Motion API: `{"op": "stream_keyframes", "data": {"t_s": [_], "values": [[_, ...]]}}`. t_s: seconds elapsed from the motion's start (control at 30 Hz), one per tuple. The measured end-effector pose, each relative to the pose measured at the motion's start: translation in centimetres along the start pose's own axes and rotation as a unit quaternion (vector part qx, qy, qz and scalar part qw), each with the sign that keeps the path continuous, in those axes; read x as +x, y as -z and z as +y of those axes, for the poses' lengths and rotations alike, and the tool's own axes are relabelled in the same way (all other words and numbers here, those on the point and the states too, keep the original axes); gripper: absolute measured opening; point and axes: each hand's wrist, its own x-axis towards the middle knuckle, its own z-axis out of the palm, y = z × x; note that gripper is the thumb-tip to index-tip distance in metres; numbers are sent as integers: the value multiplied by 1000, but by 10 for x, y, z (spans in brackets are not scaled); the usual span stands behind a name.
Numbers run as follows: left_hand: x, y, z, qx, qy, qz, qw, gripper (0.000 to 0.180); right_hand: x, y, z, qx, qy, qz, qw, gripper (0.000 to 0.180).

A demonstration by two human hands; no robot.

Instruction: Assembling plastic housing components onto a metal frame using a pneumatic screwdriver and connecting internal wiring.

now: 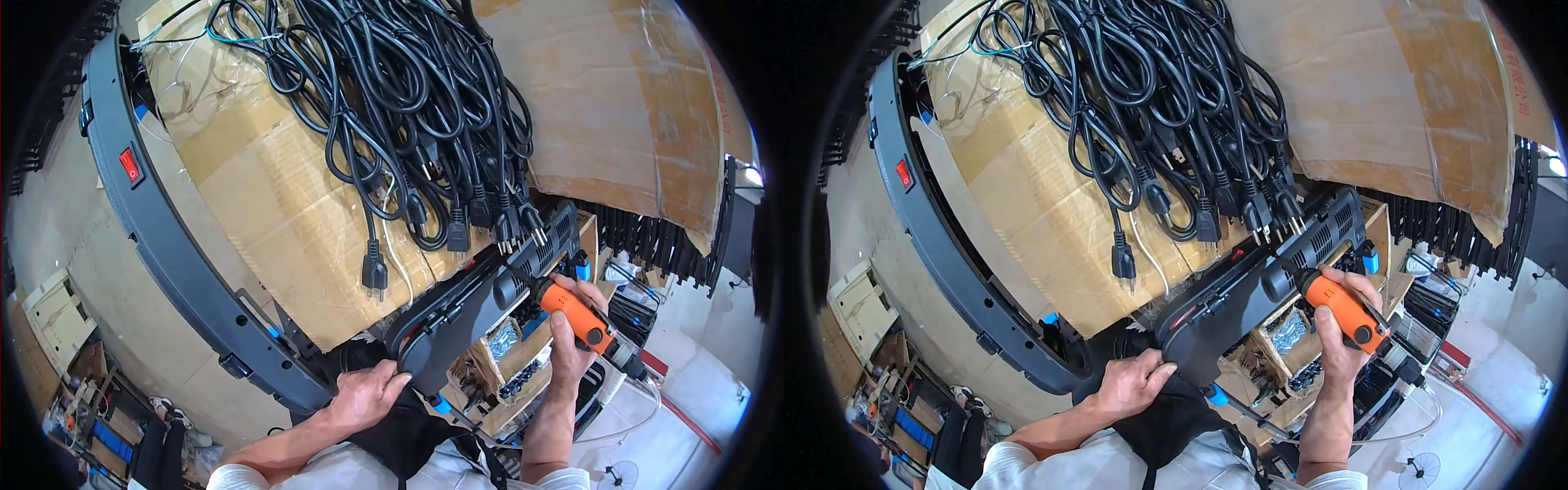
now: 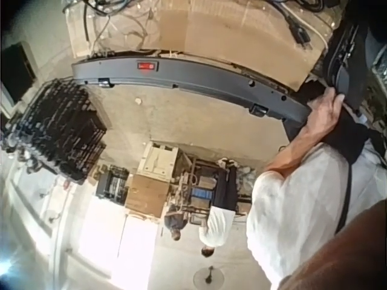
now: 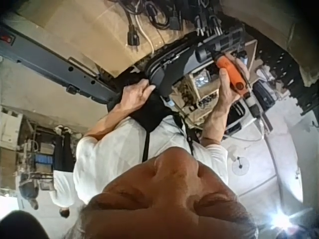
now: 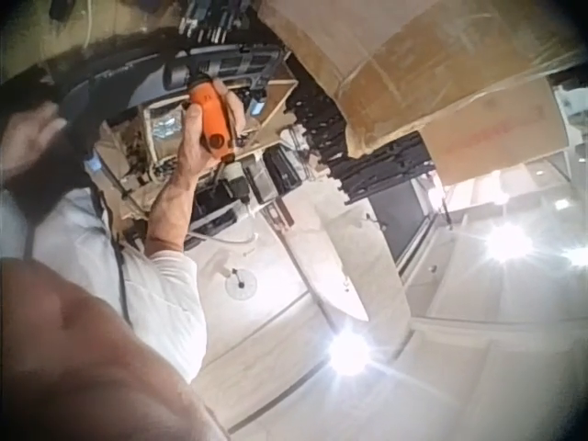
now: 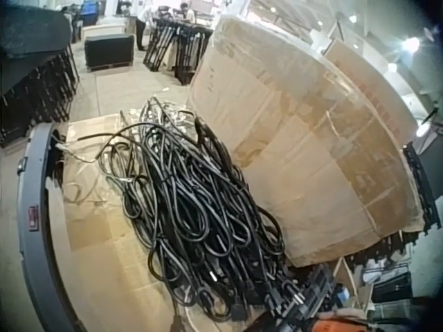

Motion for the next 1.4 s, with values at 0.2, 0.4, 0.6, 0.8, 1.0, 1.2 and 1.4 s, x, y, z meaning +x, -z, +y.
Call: {"op": "stream_keyframes", "data": {"t_s": [0.2, 0.4, 0.6, 0.8, 1.0, 1.2, 1.4], "values": [[-1, -9, -6, 18, -27, -32, 999, 27, -2, 2, 6, 0, -7, 1, 1000, 58], [5, -9, -6, 23, -25, -55, 998, 29, 0, 2, 3, -10, -7, 1, 1000, 61], [3, -4, -2, 33, -1, -59, 998, 35, 1, -3, -2, -26, -3, -12, 1000, 55], [13, 18, 23, 212, 33, -127, 968, 40, 10, -6, -5, -85, 10, -73, 994, 38], [4, 18, 1, -67, 87, -151, 982, 36, 17, -6, -5, -79, 10, -83, 993, 38], [-12, 0, 4, -493, 235, -198, 814, 24, 18, -4, -6, -10, -18, -77, 997, 51], [-22, -2, 6, -402, 209, -237, 859, 33, -31, 0, -17, 110, 13, 17, 994, 49]]}}
